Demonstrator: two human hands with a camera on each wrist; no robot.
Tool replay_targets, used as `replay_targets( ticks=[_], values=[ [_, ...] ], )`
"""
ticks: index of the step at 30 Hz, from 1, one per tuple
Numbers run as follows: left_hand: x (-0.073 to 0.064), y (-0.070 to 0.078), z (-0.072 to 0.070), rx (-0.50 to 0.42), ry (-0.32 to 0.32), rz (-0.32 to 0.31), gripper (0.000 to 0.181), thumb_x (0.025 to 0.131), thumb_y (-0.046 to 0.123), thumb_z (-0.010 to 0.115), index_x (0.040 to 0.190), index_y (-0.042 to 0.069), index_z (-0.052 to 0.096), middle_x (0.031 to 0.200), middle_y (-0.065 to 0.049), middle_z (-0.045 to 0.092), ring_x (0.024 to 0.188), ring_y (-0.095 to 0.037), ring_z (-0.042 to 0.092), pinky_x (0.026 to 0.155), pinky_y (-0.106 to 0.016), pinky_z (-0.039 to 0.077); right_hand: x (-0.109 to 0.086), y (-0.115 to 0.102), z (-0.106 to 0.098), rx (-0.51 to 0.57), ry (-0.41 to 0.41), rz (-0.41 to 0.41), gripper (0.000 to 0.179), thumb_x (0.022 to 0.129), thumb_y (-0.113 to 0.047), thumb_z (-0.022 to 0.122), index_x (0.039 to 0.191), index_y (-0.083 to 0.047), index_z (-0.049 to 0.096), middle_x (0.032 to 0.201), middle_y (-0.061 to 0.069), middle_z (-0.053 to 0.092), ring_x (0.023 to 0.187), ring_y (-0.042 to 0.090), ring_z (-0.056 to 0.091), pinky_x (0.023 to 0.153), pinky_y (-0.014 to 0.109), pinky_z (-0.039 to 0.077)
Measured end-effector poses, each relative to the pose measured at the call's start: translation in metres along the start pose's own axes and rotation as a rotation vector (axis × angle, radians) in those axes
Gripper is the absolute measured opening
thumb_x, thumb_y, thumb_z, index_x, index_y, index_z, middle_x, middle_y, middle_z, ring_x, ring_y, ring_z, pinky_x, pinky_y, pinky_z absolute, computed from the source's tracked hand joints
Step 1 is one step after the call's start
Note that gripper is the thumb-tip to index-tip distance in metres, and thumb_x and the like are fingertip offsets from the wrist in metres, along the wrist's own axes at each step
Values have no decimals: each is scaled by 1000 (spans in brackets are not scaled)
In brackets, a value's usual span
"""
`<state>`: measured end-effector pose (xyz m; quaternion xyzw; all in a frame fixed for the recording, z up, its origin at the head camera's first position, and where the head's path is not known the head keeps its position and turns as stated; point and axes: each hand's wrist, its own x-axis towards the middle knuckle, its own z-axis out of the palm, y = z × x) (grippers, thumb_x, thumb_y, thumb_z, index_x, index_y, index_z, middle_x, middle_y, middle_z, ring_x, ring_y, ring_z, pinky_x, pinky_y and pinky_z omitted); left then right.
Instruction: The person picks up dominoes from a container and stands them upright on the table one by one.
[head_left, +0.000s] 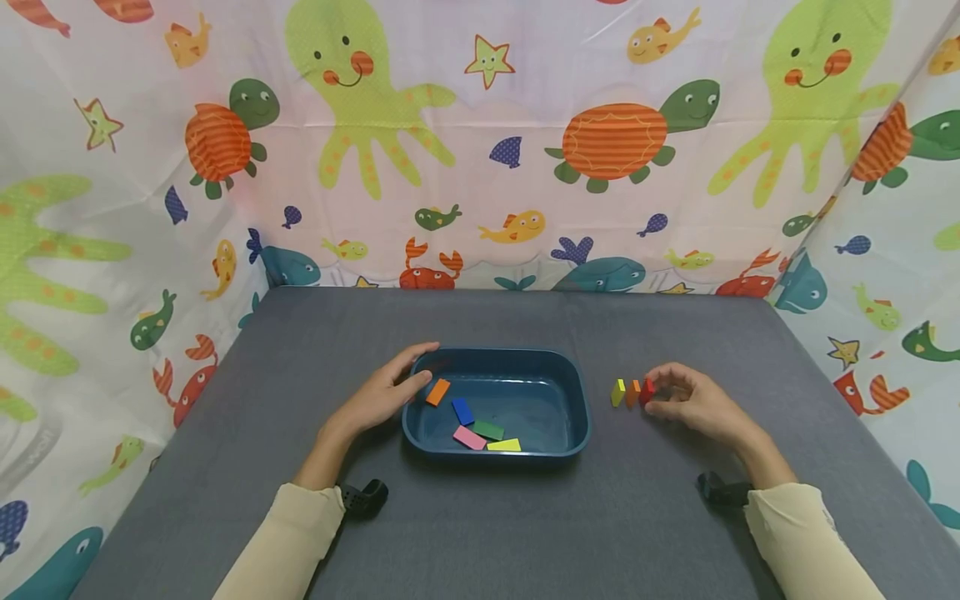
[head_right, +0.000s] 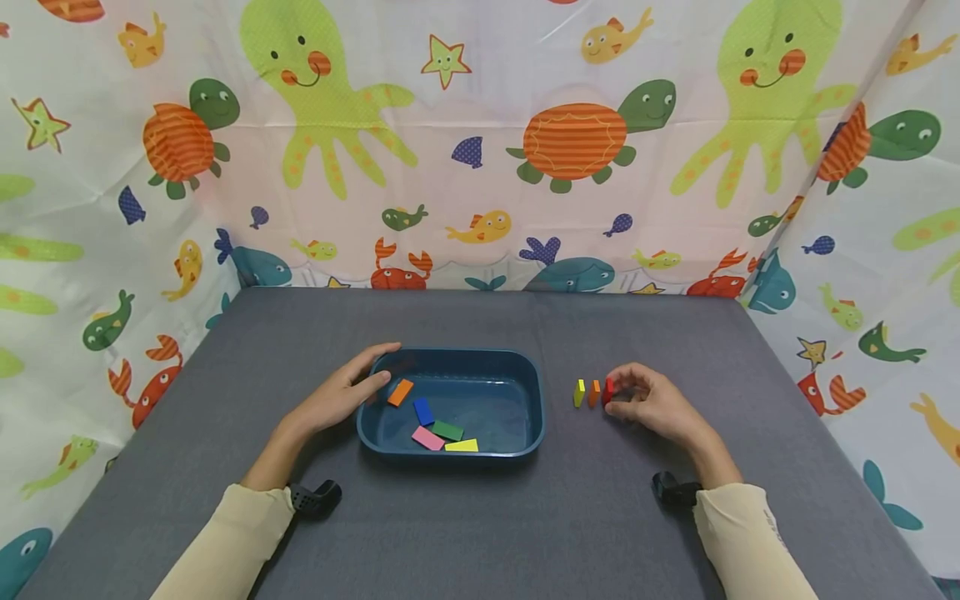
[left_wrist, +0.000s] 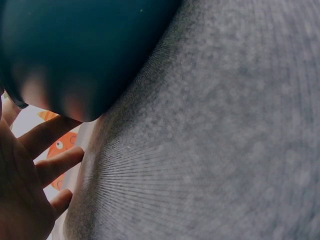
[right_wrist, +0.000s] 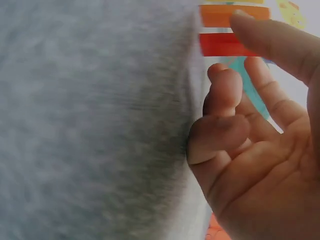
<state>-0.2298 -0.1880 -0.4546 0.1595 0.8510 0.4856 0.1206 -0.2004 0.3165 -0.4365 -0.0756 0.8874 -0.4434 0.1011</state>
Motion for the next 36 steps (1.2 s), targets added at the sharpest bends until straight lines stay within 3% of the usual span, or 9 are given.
replay_targets(
  ticks=[6, 12, 15, 19, 23, 29, 36],
  values=[
    [0, 0, 0, -8, -6, 12, 52, 106, 40, 52, 156, 40, 36, 166, 4, 30, 147, -35, 38, 100, -53, 55, -5, -15, -7, -56, 80, 9, 59, 91, -33, 78, 137, -8, 52, 135, 20, 60, 80, 22, 61, 71, 28, 47],
    [0, -1, -1, -13, -10, 26, 51, 107, 39, 52, 156, 40, 36, 167, 2, 30, 148, -37, 37, 100, -54, 55, -7, -43, -5, -21, 216, -92, 50, 91, -34, 78, 131, -17, 54, 129, 11, 58, 68, 19, 54, 62, 31, 44],
    [1, -1, -1, -8, -9, 19, 51, 106, 40, 52, 155, 42, 36, 166, 3, 31, 147, -36, 38, 100, -53, 55, -7, -59, 1, 16, 216, -146, 46, 91, -30, 78, 130, -18, 56, 124, 4, 60, 70, 18, 55, 63, 29, 47],
    [0, 0, -1, -7, -9, 15, 51, 106, 41, 52, 154, 43, 36, 166, 3, 31, 148, -35, 37, 100, -53, 55, -3, -79, 13, 74, 151, -225, 40, 93, -22, 77, 128, -15, 57, 117, -2, 64, 73, 22, 58, 61, 29, 50],
    [0, 0, -1, -13, -11, 22, 51, 106, 40, 52, 155, 41, 36, 167, 2, 30, 148, -36, 36, 100, -54, 55, 5, -95, 32, 141, 60, -297, 35, 94, -15, 74, 126, -11, 59, 114, 6, 67, 77, 23, 62, 55, 31, 52],
    [0, -2, -2, -3, -8, 19, 52, 106, 42, 52, 155, 41, 36, 166, 5, 31, 148, -35, 37, 100, -53, 55, 17, -118, 67, 193, -105, -389, 34, 97, -14, 70, 129, -11, 61, 119, 19, 66, 94, 22, 67, 76, 29, 58],
    [1, -1, -1, 0, 0, 11, 50, 106, 40, 52, 154, 43, 37, 165, 6, 32, 143, -32, 44, 99, -51, 56, 27, -136, 104, 132, -286, -432, 35, 98, -22, 70, 132, -17, 62, 122, 16, 67, 106, 23, 66, 85, 32, 58]
  ],
)
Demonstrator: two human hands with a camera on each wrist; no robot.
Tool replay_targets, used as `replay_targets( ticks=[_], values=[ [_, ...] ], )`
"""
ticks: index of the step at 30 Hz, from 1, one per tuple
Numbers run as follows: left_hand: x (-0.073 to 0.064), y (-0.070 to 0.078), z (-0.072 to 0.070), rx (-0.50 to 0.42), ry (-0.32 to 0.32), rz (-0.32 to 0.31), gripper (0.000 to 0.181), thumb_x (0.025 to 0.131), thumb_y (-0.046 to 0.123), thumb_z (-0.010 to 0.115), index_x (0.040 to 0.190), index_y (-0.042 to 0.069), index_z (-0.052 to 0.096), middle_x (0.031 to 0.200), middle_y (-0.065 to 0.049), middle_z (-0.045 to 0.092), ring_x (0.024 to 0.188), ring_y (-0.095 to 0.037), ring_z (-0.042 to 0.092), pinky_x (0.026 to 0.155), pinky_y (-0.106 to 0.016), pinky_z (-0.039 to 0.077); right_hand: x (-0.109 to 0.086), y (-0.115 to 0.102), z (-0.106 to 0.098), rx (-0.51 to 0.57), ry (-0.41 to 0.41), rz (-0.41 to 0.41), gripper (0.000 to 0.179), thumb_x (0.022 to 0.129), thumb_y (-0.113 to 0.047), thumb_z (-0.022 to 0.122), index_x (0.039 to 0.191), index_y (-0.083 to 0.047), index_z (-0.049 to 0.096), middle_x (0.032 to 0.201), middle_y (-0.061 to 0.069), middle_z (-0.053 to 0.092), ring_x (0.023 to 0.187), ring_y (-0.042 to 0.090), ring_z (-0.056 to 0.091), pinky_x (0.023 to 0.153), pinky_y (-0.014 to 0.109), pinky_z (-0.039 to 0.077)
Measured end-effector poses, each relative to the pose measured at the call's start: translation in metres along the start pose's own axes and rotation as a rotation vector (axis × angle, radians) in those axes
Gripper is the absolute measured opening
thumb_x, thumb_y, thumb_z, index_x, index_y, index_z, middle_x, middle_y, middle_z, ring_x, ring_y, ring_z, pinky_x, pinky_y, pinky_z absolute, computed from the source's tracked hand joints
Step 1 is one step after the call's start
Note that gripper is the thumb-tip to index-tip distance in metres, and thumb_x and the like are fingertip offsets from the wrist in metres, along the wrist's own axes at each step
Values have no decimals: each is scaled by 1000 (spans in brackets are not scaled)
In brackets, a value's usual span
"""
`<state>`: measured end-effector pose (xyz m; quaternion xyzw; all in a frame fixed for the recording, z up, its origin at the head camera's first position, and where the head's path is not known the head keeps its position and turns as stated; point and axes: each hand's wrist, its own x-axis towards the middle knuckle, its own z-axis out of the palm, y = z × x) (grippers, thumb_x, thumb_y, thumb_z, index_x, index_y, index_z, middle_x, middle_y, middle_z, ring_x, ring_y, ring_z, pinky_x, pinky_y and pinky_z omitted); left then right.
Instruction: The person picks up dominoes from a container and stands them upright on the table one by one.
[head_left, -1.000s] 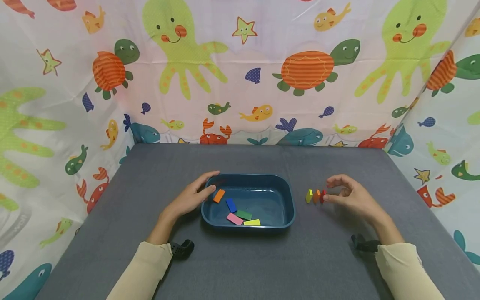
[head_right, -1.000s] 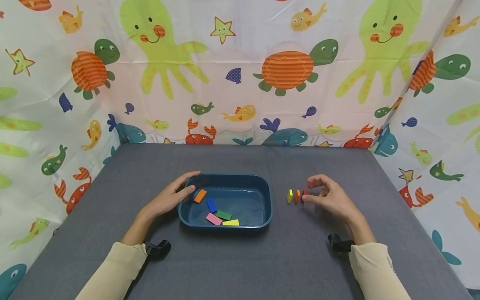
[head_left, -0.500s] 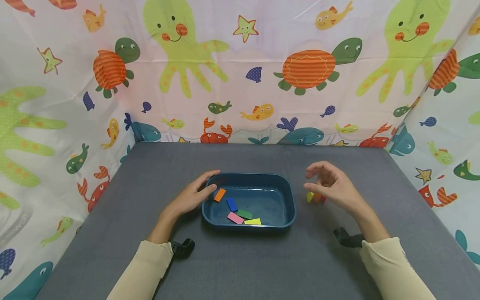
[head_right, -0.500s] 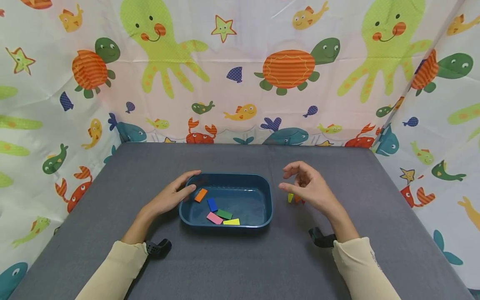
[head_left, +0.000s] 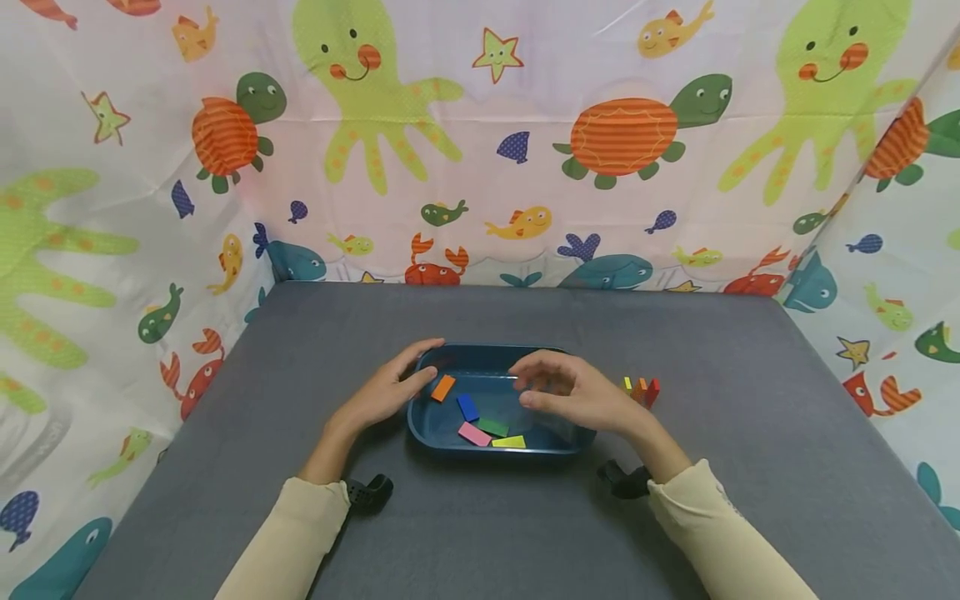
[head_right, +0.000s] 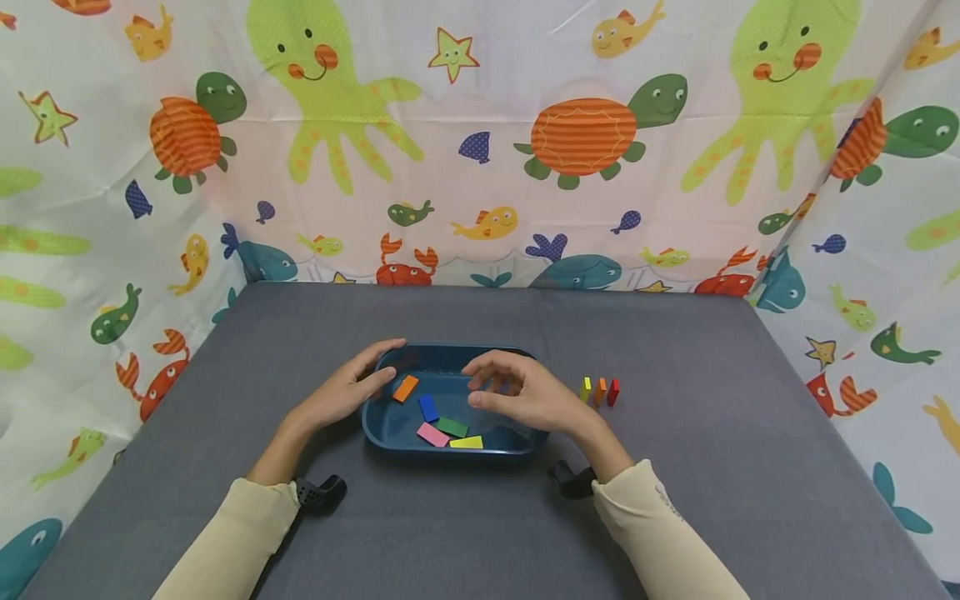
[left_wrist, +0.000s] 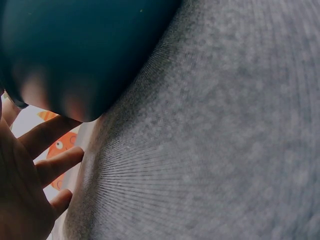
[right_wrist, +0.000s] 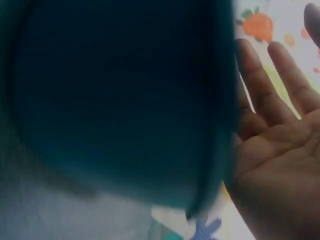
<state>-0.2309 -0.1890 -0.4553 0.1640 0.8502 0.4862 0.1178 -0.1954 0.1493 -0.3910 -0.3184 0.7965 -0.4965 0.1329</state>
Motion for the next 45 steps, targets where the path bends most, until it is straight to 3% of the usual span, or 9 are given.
replay_targets(
  ticks=[5, 9, 12, 18, 24, 30, 34, 37, 45],
  values=[
    [0, 0, 0, -6, -5, -1, 51, 105, 45, 52, 154, 43, 37, 165, 4, 33, 144, -33, 42, 99, -51, 56, 12, -1, 18, -27, -139, 30, 33, 99, -27, 67, 131, -21, 63, 121, 15, 69, 107, 21, 66, 84, 34, 58],
    [0, 1, -1, -12, -10, 12, 52, 105, 44, 52, 154, 42, 36, 165, 3, 33, 142, -34, 45, 100, -52, 55, 16, -1, 28, -25, -235, 59, 36, 100, -28, 67, 133, -16, 62, 120, 12, 70, 106, 21, 67, 86, 33, 58],
    [0, 1, -1, -17, -10, 17, 51, 106, 42, 52, 154, 43, 37, 165, 3, 33, 140, -34, 48, 100, -52, 55, 18, -1, 33, -16, -280, 68, 39, 100, -28, 67, 134, -12, 61, 118, 10, 71, 104, 21, 68, 87, 32, 58],
    [-1, 1, -2, -24, -12, 18, 52, 106, 41, 52, 155, 40, 36, 167, 2, 30, 143, -34, 45, 102, -55, 53, 22, 1, 42, -11, -355, 86, 40, 98, -31, 69, 135, -16, 62, 115, 4, 73, 100, 20, 70, 90, 36, 57],
    [0, 2, -2, -28, -19, -8, 54, 107, 35, 50, 159, 33, 32, 168, -2, 28, 147, -36, 40, 103, -56, 52, 24, 3, 46, -23, -413, 129, 45, 98, -35, 69, 140, -21, 60, 126, -1, 70, 110, 14, 67, 95, 35, 55],
    [-8, 23, -7, -26, -41, -16, 55, 108, 30, 50, 159, 24, 33, 167, -7, 31, 141, -36, 46, 102, -54, 53, 24, 2, 46, -24, -431, 144, 49, 97, -36, 69, 142, -21, 59, 132, -3, 67, 117, 12, 65, 98, 35, 54],
    [-14, 37, -8, -30, -45, -6, 54, 108, 28, 51, 159, 22, 35, 166, -9, 32, 140, -38, 48, 102, -53, 54, 25, 3, 43, -61, -420, 145, 51, 95, -39, 71, 142, -21, 59, 130, 1, 69, 109, 13, 66, 93, 37, 55],
    [-15, 39, -8, -40, -41, -5, 54, 107, 28, 51, 158, 22, 35, 166, -10, 32, 141, -40, 46, 102, -54, 54, 26, 4, 40, -79, -412, 155, 55, 94, -40, 73, 143, -21, 57, 130, 5, 69, 104, 16, 67, 90, 38, 55],
    [-15, 38, -5, -48, -27, -29, 53, 107, 31, 53, 157, 26, 37, 166, -6, 32, 144, -39, 43, 103, -56, 52, 29, 8, 33, -116, -364, 141, 59, 93, -40, 74, 144, -17, 55, 135, 5, 66, 116, 24, 64, 98, 45, 54]
  ],
)
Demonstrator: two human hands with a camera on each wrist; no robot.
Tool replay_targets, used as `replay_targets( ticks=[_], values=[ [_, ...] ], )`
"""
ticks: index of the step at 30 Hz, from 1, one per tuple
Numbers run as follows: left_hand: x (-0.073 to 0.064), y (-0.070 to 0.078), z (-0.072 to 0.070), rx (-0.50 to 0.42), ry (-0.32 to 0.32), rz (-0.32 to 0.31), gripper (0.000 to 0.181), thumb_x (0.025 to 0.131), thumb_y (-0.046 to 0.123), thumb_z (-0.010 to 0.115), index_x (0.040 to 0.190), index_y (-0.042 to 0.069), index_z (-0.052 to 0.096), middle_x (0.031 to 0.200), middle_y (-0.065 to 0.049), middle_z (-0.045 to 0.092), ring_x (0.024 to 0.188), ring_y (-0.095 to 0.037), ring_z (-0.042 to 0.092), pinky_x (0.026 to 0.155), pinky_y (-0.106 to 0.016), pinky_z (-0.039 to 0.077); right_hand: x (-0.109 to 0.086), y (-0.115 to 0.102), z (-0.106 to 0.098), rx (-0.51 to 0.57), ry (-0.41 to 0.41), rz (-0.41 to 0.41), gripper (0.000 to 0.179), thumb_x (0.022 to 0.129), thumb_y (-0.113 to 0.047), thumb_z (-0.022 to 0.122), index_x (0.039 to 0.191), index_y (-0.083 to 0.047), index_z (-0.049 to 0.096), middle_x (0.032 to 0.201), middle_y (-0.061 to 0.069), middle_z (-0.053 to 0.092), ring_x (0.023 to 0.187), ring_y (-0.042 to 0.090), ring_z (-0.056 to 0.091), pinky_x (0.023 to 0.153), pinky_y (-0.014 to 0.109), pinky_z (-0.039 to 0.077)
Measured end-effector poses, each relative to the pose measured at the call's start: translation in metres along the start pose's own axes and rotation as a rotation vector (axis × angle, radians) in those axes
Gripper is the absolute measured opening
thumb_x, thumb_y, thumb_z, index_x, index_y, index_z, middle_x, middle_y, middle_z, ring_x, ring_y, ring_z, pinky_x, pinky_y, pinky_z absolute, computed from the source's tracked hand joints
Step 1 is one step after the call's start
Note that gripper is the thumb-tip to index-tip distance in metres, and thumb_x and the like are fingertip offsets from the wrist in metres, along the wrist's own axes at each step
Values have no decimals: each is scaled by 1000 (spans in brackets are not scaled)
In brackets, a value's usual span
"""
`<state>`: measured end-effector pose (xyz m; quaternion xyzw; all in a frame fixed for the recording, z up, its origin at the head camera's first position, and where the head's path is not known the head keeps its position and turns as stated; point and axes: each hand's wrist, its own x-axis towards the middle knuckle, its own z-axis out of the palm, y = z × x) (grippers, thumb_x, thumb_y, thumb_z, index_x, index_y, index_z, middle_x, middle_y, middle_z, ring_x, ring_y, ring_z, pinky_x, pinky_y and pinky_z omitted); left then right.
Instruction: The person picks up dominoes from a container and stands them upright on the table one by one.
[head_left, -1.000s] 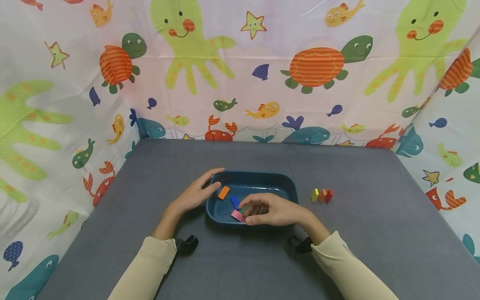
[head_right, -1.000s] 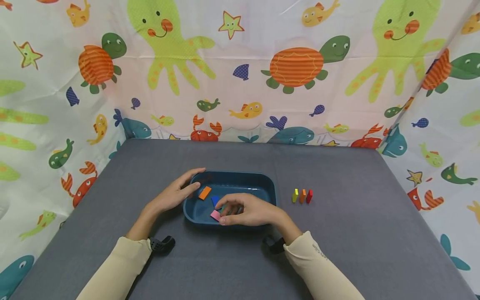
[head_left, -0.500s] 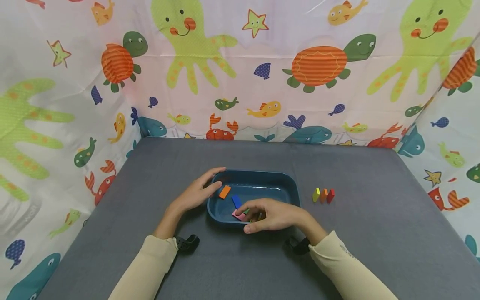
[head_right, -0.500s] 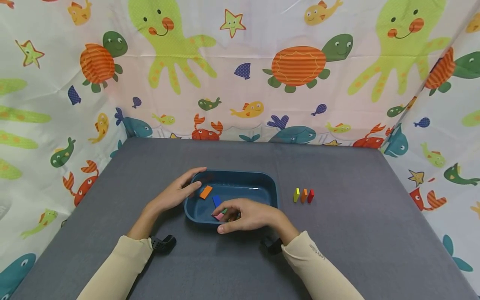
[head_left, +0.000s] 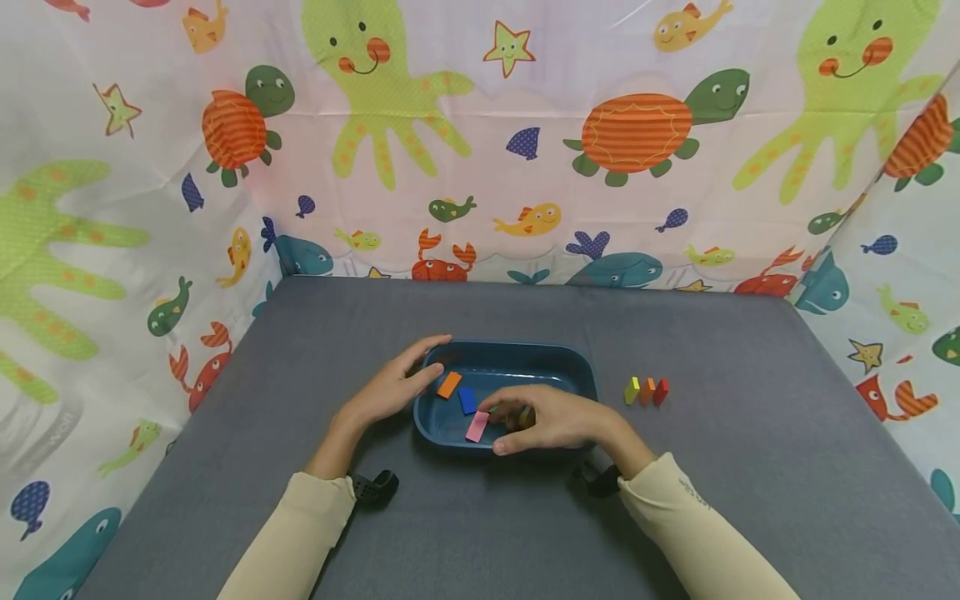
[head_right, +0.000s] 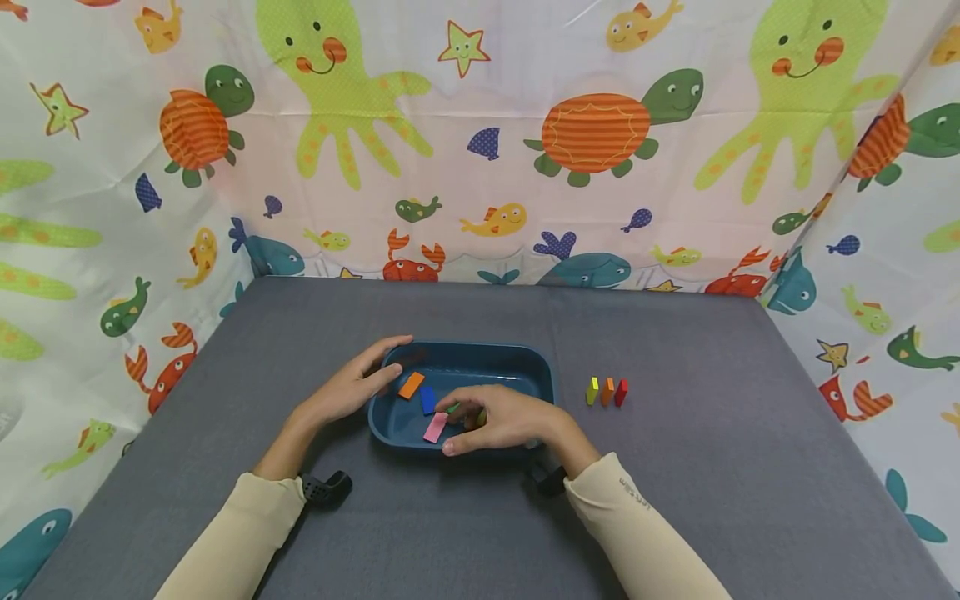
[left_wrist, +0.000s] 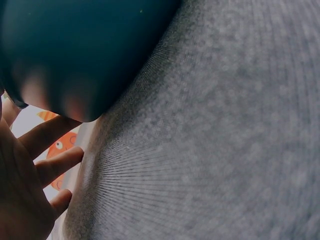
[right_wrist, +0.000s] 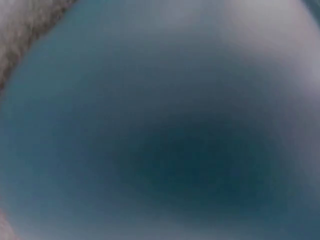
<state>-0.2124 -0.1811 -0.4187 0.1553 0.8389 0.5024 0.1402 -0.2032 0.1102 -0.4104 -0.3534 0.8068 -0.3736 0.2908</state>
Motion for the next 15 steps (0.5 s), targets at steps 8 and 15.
replay_targets(
  ticks=[8, 15],
  values=[
    [6, -8, -1, 21, -17, -1, 55, 107, 31, 51, 159, 26, 34, 166, -7, 31, 141, -38, 46, 103, -55, 53, -6, 5, -8, -40, 56, 15, 66, 90, -44, 76, 146, -18, 53, 130, 5, 68, 112, 23, 64, 95, 44, 55],
    [17, -37, 3, 30, 21, 23, 50, 106, 39, 52, 153, 45, 37, 166, 1, 32, 139, -35, 48, 101, -55, 54, -13, 1, -13, -65, 5, 64, 62, 89, -43, 77, 140, -13, 59, 102, -3, 69, 93, 16, 65, 85, 34, 55]
  ],
)
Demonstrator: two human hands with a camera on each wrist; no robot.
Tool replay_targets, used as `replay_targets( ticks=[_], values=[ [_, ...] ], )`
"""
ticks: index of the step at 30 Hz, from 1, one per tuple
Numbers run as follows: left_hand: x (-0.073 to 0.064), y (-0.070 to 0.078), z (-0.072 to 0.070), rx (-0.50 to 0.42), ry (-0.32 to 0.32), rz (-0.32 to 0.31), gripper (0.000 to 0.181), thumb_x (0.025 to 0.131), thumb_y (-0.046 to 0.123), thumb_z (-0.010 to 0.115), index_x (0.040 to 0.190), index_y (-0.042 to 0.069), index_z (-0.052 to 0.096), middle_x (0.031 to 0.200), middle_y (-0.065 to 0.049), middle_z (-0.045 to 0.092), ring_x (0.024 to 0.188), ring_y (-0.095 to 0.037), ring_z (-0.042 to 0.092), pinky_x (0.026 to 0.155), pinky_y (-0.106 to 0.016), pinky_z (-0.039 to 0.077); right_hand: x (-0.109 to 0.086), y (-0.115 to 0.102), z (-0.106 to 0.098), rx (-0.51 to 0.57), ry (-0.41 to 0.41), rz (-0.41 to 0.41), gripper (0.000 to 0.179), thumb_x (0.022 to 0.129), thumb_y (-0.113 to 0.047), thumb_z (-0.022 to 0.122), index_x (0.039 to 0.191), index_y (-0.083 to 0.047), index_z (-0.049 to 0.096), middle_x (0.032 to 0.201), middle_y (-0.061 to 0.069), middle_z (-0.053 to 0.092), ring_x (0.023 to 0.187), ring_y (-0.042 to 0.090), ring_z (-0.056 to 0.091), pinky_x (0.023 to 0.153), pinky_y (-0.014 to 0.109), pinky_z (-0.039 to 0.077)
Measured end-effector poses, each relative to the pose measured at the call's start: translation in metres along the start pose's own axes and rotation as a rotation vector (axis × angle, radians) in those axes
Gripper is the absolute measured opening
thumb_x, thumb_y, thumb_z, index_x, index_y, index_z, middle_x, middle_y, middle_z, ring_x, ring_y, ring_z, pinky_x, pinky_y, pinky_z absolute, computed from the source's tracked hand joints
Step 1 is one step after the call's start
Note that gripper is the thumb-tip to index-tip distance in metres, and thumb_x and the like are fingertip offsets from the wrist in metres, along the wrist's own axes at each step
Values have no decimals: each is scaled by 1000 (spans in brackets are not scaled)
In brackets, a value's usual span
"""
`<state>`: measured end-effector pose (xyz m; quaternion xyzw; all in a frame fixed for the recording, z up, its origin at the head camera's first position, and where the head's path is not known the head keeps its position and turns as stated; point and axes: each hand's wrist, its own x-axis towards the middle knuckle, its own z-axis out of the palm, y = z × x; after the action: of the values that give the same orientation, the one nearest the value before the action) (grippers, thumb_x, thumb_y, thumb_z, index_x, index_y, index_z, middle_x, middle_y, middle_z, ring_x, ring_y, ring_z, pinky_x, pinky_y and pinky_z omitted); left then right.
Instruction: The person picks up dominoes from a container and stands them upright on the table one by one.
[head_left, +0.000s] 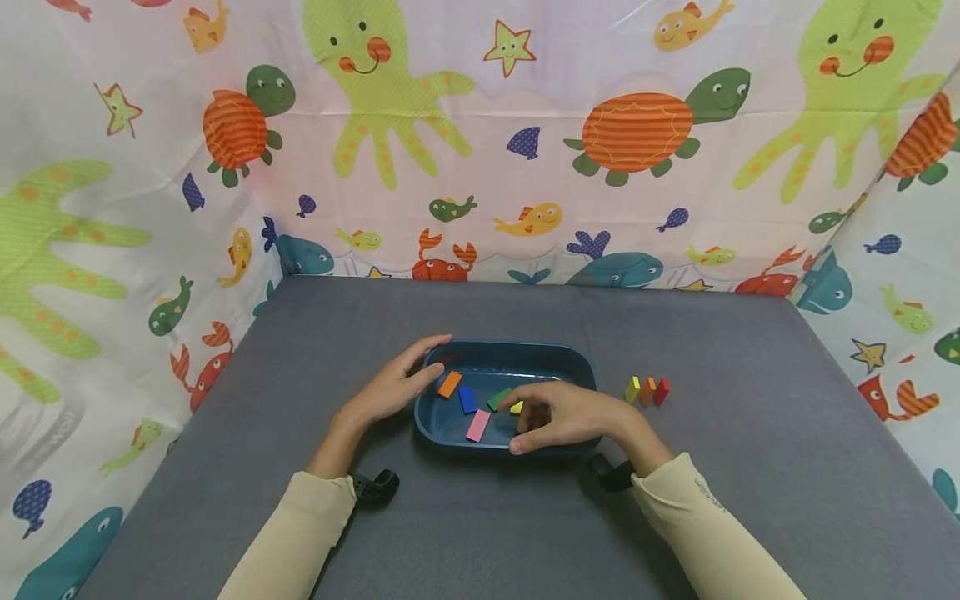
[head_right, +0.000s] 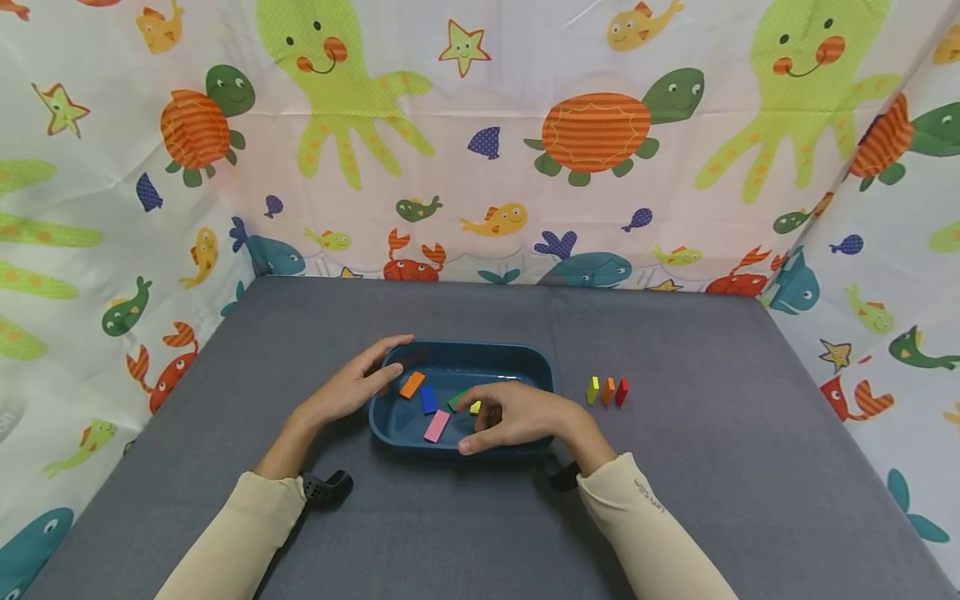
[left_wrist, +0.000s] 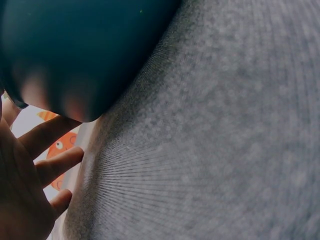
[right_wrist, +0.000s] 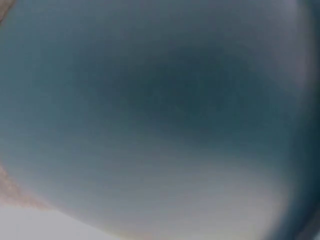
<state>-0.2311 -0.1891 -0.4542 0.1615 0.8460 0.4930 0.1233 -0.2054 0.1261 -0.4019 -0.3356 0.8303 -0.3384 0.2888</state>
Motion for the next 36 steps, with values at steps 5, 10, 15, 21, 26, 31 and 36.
replay_targets(
  ticks=[5, 10, 15, 21, 26, 31, 36],
  values=[
    [0, 0, 0, -6, -3, -4, 51, 107, 36, 52, 154, 42, 36, 167, 0, 30, 142, -36, 46, 102, -56, 53, 2, 3, -1, -54, 7, 18, 65, 88, -49, 76, 140, -14, 58, 105, -1, 69, 94, 15, 63, 84, 33, 54],
    [-2, 2, 1, -18, -5, -8, 51, 107, 37, 52, 155, 41, 35, 167, 1, 30, 144, -36, 43, 103, -57, 52, 6, 3, 0, -54, 39, 24, 69, 88, -55, 74, 142, -16, 57, 109, -1, 69, 95, 15, 63, 85, 33, 54],
    [-1, 2, 1, -16, -3, -8, 49, 106, 37, 52, 153, 44, 37, 166, 3, 32, 144, -35, 44, 102, -57, 53, 8, 5, 0, -27, 74, -8, 68, 89, -52, 74, 143, -14, 56, 108, 0, 69, 94, 15, 64, 85, 32, 55],
    [0, 1, 0, -6, -1, -10, 49, 106, 38, 52, 152, 46, 37, 166, 3, 31, 145, -36, 41, 102, -56, 53, 8, 9, -3, -28, 220, -49, 61, 86, -40, 82, 137, -14, 60, 109, 8, 70, 86, 17, 64, 75, 30, 57],
    [-1, 1, -1, -3, 0, -5, 49, 107, 37, 52, 153, 46, 36, 166, 2, 32, 143, -35, 45, 101, -55, 54, 9, 11, -5, -66, 312, -26, 61, 83, -36, 85, 134, -15, 61, 116, 11, 69, 79, 18, 62, 64, 29, 56],
    [-1, 1, 0, 0, 0, -4, 49, 107, 38, 52, 153, 45, 37, 166, 1, 32, 140, -35, 47, 101, -53, 55, 11, 13, -5, -114, 314, -4, 59, 84, -31, 85, 135, -15, 60, 114, 12, 70, 77, 18, 62, 66, 28, 55],
    [1, 0, 0, -2, -3, -7, 51, 107, 36, 52, 155, 41, 35, 166, -1, 31, 140, -35, 48, 101, -53, 55, 13, 13, -5, -180, 330, 29, 56, 83, -28, 86, 132, -15, 62, 108, 10, 71, 85, 19, 64, 75, 31, 57]
  ],
)
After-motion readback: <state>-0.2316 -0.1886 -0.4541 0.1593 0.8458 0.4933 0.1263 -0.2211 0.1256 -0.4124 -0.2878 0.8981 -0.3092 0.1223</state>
